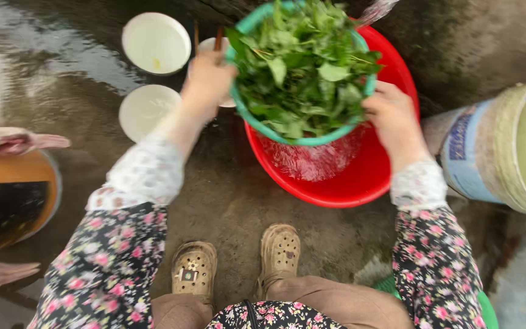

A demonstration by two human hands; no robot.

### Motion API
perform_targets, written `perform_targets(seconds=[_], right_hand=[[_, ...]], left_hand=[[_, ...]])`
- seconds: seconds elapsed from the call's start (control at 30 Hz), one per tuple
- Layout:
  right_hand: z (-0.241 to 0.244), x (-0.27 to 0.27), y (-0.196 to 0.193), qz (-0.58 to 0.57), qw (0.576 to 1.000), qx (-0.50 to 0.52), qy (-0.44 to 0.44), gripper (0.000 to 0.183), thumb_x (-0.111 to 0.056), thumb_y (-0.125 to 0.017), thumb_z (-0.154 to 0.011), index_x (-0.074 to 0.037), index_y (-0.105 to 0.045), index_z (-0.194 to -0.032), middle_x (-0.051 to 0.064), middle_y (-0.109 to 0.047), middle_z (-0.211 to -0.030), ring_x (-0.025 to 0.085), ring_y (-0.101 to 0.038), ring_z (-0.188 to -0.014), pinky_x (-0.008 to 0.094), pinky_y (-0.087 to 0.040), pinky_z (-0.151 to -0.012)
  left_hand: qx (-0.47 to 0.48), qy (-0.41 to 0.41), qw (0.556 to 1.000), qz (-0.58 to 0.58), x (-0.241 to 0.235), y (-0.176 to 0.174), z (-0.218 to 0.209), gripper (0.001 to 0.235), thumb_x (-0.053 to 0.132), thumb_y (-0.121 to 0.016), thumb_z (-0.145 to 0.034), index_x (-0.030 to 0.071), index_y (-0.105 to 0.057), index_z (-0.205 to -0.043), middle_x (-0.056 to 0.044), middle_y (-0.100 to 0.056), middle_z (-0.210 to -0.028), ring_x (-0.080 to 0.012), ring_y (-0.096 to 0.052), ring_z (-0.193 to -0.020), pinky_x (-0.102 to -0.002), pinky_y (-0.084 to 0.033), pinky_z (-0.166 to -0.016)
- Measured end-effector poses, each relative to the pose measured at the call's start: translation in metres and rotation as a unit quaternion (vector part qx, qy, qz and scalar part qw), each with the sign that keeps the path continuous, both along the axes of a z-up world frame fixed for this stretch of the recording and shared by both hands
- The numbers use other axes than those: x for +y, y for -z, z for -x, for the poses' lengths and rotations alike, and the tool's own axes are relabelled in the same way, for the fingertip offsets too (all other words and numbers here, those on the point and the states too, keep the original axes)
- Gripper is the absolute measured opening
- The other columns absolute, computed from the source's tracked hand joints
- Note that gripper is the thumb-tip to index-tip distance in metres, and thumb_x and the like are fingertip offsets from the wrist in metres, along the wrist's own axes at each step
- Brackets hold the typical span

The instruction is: The person washes leafy green vegetables by hand in a red basin filled with water, repeatedly agitating and rinsing them. The person transfers the washed greens into a green colander and continues rinsing under running water.

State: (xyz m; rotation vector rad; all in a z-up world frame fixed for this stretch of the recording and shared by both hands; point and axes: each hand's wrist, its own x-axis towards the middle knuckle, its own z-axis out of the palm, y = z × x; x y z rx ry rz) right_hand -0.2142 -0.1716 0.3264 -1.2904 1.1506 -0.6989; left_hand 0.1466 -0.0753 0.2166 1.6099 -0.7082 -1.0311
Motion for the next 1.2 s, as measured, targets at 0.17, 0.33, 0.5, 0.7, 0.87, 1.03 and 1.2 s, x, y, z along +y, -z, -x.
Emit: perform_targets(seconds=[0.17,0.33,0.5,0.7,0.87,1.03,1.2], right_hand=[[0.091,-0.016,-0.017,0.010,0.988,0.071,0.136,0.035,-0.008,-0.071,-0.090,-0.002,-0.070,-0.124,0.006,-0.076,-0.095,0.013,-0.070,-0.074,0.026,-0.055,-0.062],[0.081,-0.032,0.015,0.005,0.969,0.166,0.182,0.026,-0.022,-0.083,-0.093,0.001,-0.074,-0.100,0.000,-0.062,-0.072,0.008,-0.047,-0.054,0.025,-0.034,-0.049],[0.090,-0.044,0.034,0.103,0.962,0.206,0.150,0.026,-0.017,-0.083,-0.091,0.002,-0.081,-0.108,0.000,-0.073,-0.081,0.005,-0.061,-0.063,0.023,-0.046,-0.056],[0.071,-0.059,0.017,0.144,0.946,0.250,0.151,0.036,-0.006,-0.082,-0.082,0.003,-0.076,-0.116,0.007,-0.076,-0.088,0.012,-0.067,-0.068,0.027,-0.051,-0.056],[0.060,-0.055,0.003,0.162,0.921,0.326,0.141,0.034,-0.008,-0.081,-0.084,0.001,-0.078,-0.116,0.008,-0.074,-0.089,0.013,-0.064,-0.067,0.029,-0.049,-0.055],[0.067,-0.062,-0.012,0.284,0.899,0.328,0.059,0.040,-0.004,-0.083,-0.083,0.006,-0.077,-0.122,0.007,-0.075,-0.091,0.014,-0.070,-0.081,0.027,-0.056,-0.073],[0.084,-0.044,-0.022,0.311,0.855,0.414,-0.027,0.071,-0.004,-0.085,-0.075,0.008,-0.057,-0.139,0.012,-0.069,-0.090,0.021,-0.069,-0.082,0.035,-0.056,-0.074]], left_hand=[[0.247,0.154,0.939,-0.182,-0.020,0.070,0.145,0.023,0.020,-0.076,-0.091,0.002,-0.072,-0.105,-0.015,-0.073,-0.097,-0.0271,-0.069,-0.076,-0.040,-0.057,-0.059],[0.270,0.239,0.883,-0.301,-0.009,0.109,0.176,0.020,0.029,-0.059,-0.091,0.014,-0.069,-0.097,-0.005,-0.070,-0.084,-0.0220,-0.066,-0.072,-0.043,-0.058,-0.053],[0.364,0.177,0.866,-0.295,-0.017,0.128,0.191,0.026,0.024,-0.051,-0.097,0.004,-0.067,-0.099,-0.015,-0.068,-0.081,-0.0277,-0.063,-0.066,-0.038,-0.052,-0.047],[0.378,0.262,0.849,-0.259,-0.001,0.104,0.208,0.033,0.025,-0.044,-0.096,0.006,-0.066,-0.112,-0.017,-0.071,-0.093,-0.0296,-0.068,-0.065,-0.041,-0.059,-0.048],[0.368,0.303,0.833,-0.281,0.018,0.063,0.225,0.046,0.040,-0.043,-0.099,0.008,-0.069,-0.117,-0.016,-0.074,-0.100,-0.0299,-0.067,-0.065,-0.041,-0.060,-0.053],[0.396,0.266,0.811,-0.339,0.009,0.089,0.259,0.061,0.047,-0.035,-0.102,-0.003,-0.064,-0.123,-0.026,-0.074,-0.103,-0.0417,-0.074,-0.077,-0.049,-0.064,-0.059],[0.302,0.333,0.852,-0.269,-0.014,0.173,0.252,0.036,0.014,-0.049,-0.091,-0.009,-0.069,-0.110,-0.034,-0.075,-0.097,-0.0522,-0.075,-0.085,-0.059,-0.066,-0.068]])
